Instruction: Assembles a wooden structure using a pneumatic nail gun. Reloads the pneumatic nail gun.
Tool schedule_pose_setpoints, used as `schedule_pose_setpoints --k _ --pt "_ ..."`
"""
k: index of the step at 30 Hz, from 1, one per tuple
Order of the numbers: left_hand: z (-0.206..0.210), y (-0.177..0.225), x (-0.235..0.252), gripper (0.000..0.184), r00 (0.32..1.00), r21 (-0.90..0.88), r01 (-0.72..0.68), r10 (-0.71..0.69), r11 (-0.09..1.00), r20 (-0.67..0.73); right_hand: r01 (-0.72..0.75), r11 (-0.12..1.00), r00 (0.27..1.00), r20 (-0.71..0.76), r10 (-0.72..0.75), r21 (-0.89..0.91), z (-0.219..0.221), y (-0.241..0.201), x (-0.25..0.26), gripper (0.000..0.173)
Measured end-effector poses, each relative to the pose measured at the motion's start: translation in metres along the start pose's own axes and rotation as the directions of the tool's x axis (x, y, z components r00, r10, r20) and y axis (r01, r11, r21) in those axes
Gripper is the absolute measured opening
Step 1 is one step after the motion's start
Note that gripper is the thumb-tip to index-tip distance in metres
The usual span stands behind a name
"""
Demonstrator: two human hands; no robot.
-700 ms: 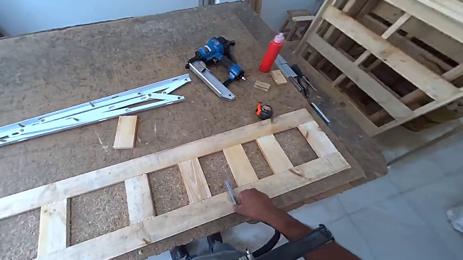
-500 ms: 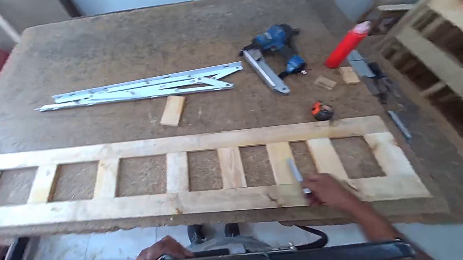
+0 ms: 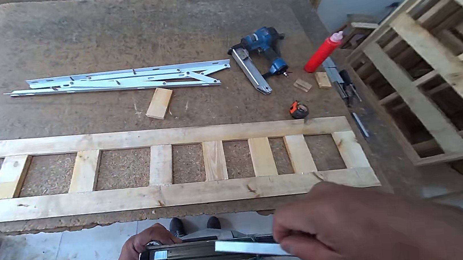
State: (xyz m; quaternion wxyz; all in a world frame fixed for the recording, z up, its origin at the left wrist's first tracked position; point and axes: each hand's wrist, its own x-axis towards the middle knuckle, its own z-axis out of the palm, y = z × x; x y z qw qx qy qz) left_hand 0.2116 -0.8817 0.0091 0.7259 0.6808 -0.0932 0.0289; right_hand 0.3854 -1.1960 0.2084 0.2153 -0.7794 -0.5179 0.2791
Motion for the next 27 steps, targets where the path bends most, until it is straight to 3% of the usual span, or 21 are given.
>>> schedule_pose_setpoints --k 7,11,15,17,19,20,22,24,25,27 --pt "-0.002 -0.002 -0.006 0.037 1.0 -0.03 0.007 -0.008 1.0 -0.014 -0.071 0.997 0.96 0.267 0.08 -0.044 -0.019 -0.032 0.035 0.021" --pt "-0.003 -0.003 -0.008 0.037 1.0 -0.04 0.008 -0.009 0.999 -0.014 -0.091 0.989 0.923 0.362 0.128 -0.117 -0.006 -0.05 0.067 0.02" --pt "-0.007 -0.004 -0.008 0.039 1.0 -0.027 0.0 0.0 1.0 0.009 0.017 0.986 0.986 0.164 0.01 -0.166 0.02 -0.043 0.071 0.022" --pt "-0.01 -0.004 -0.01 0.04 1.0 -0.03 0.01 -0.01 1.0 0.004 -0.036 0.99 0.999 -0.038 0.031 -0.136 0.018 -0.031 0.047 0.02" --pt "-0.014 -0.005 -0.013 0.04 1.0 -0.032 0.01 -0.01 0.999 -0.002 -0.162 0.977 0.961 -0.245 0.125 -0.136 0.009 -0.002 0.007 0.024" --pt "-0.015 -0.006 -0.014 0.04 1.0 -0.035 0.011 -0.011 0.999 -0.007 -0.22 0.971 0.927 -0.332 0.177 -0.096 0.004 0.02 -0.018 0.028" --pt "-0.017 -0.008 -0.015 0.039 1.0 -0.045 0.009 -0.01 0.999 -0.015 -0.264 0.946 0.846 -0.425 0.322 0.191 0.003 0.069 -0.067 0.044" --pt "-0.018 -0.006 -0.013 0.037 0.999 -0.037 0.019 -0.02 0.999 -0.026 -0.179 0.842 0.809 -0.411 0.421 0.51 0.024 0.109 -0.107 0.063" --pt "-0.018 -0.004 -0.011 0.035 0.999 -0.024 0.033 -0.033 0.999 -0.032 -0.14 0.796 0.801 -0.405 0.441 0.59 0.036 0.116 -0.116 0.064" --pt "-0.019 0.004 -0.009 0.036 0.997 -0.002 0.07 -0.07 0.998 -0.034 -0.132 0.851 0.789 -0.465 0.401 0.509 0.046 0.098 -0.113 0.054"
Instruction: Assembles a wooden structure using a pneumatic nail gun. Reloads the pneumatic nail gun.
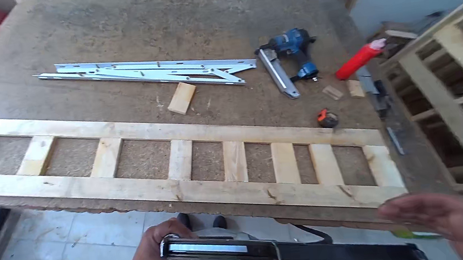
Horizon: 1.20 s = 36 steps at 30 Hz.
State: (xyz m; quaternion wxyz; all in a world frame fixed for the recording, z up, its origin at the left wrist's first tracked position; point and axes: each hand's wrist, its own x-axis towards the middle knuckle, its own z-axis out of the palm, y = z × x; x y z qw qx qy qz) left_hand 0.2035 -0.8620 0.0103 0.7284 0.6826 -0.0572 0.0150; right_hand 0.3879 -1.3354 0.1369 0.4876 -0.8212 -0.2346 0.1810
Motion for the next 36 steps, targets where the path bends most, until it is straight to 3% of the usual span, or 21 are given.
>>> schedule_pose_setpoints --k 3,5,8,15,20,23,29,36 --pt "0.002 0.006 0.008 0.033 0.999 0.006 0.018 -0.018 1.0 0.036 0.231 0.897 0.97 0.021 -0.241 -0.376 0.034 -0.065 0.008 0.038" --pt "0.002 0.006 0.015 0.032 0.996 0.004 0.011 -0.011 1.0 0.086 0.355 0.861 0.935 0.114 -0.337 -0.366 0.066 -0.096 0.02 0.026" --pt "0.002 0.005 0.02 0.032 0.992 0.002 0.004 -0.004 1.0 0.129 0.449 0.793 0.894 0.212 -0.396 -0.411 0.112 -0.106 0.04 0.021" --pt "-0.002 0.002 0.021 0.033 0.995 0.016 -0.018 0.016 1.0 0.098 0.465 0.778 0.88 0.318 -0.353 -0.423 0.131 -0.11 0.056 0.022" --pt "-0.002 0.002 0.019 0.032 0.997 0.042 -0.027 0.024 0.999 0.075 0.363 0.661 0.925 0.337 -0.174 -0.657 0.165 -0.123 0.054 0.03" --pt "-0.004 0.001 0.016 0.034 0.998 0.039 -0.02 0.018 0.999 0.063 0.339 0.617 0.936 0.318 -0.149 -0.71 0.18 -0.118 0.052 0.038" --pt "-0.012 0.003 0.012 0.034 0.998 0.016 0.024 -0.025 1.0 0.061 0.291 0.739 0.954 0.247 -0.171 -0.608 0.199 -0.112 0.049 0.048" --pt "-0.018 0.006 0.013 0.033 0.997 0.005 0.054 -0.055 0.999 0.055 0.262 0.904 0.965 0.103 -0.242 -0.337 0.202 -0.121 0.047 0.027"
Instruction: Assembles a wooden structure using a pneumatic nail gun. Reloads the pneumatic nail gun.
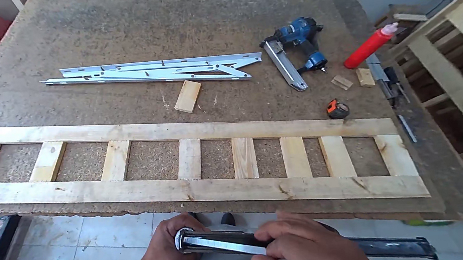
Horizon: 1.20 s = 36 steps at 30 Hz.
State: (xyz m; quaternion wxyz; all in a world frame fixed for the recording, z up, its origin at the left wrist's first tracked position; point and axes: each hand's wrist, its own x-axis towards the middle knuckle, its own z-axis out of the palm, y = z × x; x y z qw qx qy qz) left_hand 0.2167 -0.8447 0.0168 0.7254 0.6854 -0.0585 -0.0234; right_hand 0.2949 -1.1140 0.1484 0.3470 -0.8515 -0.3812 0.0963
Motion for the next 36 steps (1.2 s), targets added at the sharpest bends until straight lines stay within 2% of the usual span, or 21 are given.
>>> schedule_pose_setpoints --k 5,10,15,20,24,28,36 --pt "-0.003 0.0 0.002 0.033 1.0 0.0 -0.001 0.001 1.0 0.009 0.103 0.994 0.993 -0.058 -0.101 0.023 0.003 -0.002 0.009 0.025" --pt "-0.005 -0.002 0.005 0.033 0.999 0.0 -0.02 0.02 1.0 0.024 -0.006 0.986 0.994 -0.107 0.024 0.167 -0.009 -0.003 0.027 0.02" --pt "-0.006 -0.003 0.005 0.034 1.0 0.007 -0.001 0.001 1.0 0.001 0.129 0.985 0.985 -0.131 -0.114 0.114 -0.034 0.008 0.026 0.014" --pt "-0.007 -0.004 0.006 0.033 1.0 -0.016 0.0 0.0 1.0 0.007 0.238 0.967 0.97 0.02 -0.241 0.09 -0.058 0.008 0.013 0.008" --pt "-0.008 -0.005 0.006 0.033 1.0 0.009 -0.005 0.005 1.0 0.009 0.338 0.939 0.939 0.095 -0.331 -0.068 -0.063 0.008 0.005 0.007" --pt "-0.007 -0.007 0.006 0.033 1.0 0.012 -0.008 0.008 1.0 0.007 0.405 0.902 0.912 0.136 -0.387 -0.148 -0.065 0.006 0.003 0.009" --pt "-0.007 -0.008 0.008 0.033 1.0 0.004 -0.004 0.004 1.0 0.022 0.614 0.747 0.789 0.223 -0.572 -0.254 -0.071 0.007 0.017 0.011"
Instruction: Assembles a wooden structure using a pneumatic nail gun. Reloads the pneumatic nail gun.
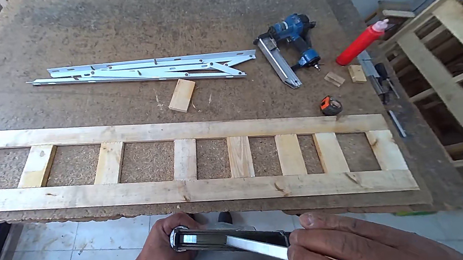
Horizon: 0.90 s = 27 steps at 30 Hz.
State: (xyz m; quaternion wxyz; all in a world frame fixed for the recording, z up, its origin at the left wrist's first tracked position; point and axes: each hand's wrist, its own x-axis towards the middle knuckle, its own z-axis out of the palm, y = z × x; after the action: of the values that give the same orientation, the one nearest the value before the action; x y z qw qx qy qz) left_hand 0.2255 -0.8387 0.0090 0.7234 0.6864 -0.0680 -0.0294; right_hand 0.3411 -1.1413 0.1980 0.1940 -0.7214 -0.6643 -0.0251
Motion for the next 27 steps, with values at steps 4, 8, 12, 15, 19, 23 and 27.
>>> schedule_pose_setpoints --k 4,8,12,15,19,23,27 --pt "0.0 0.0 -0.001 0.034 1.0 -0.009 0.0 0.0 1.0 0.005 0.066 0.992 0.997 0.05 -0.061 -0.105 -0.003 0.001 0.002 0.013" --pt "0.0 -0.001 -0.002 0.035 1.0 -0.016 0.002 -0.002 1.0 0.005 0.125 0.975 0.991 0.062 -0.116 -0.184 0.0 0.003 0.006 0.014" --pt "0.001 -0.001 -0.002 0.034 1.0 -0.026 0.005 -0.005 1.0 0.006 0.184 0.963 0.981 0.093 -0.169 -0.199 0.004 0.008 0.014 0.015" --pt "0.001 -0.003 -0.003 0.034 1.0 -0.026 0.008 -0.008 1.0 0.0 0.191 0.965 0.981 0.071 -0.181 -0.178 0.011 0.01 0.02 0.015" --pt "0.002 -0.005 -0.004 0.035 1.0 -0.032 0.008 -0.008 0.999 -0.014 0.219 0.962 0.976 0.059 -0.212 -0.162 0.021 0.019 0.022 0.015" --pt "0.002 -0.006 -0.004 0.036 1.0 -0.034 0.002 -0.003 0.999 -0.013 0.174 0.975 0.982 0.101 -0.161 -0.141 0.027 0.019 0.01 0.021" --pt "0.0 -0.007 -0.006 0.036 1.0 -0.05 0.002 -0.003 0.999 -0.021 -0.206 0.964 0.979 -0.042 0.202 -0.167 -0.029 0.021 -0.032 0.029"
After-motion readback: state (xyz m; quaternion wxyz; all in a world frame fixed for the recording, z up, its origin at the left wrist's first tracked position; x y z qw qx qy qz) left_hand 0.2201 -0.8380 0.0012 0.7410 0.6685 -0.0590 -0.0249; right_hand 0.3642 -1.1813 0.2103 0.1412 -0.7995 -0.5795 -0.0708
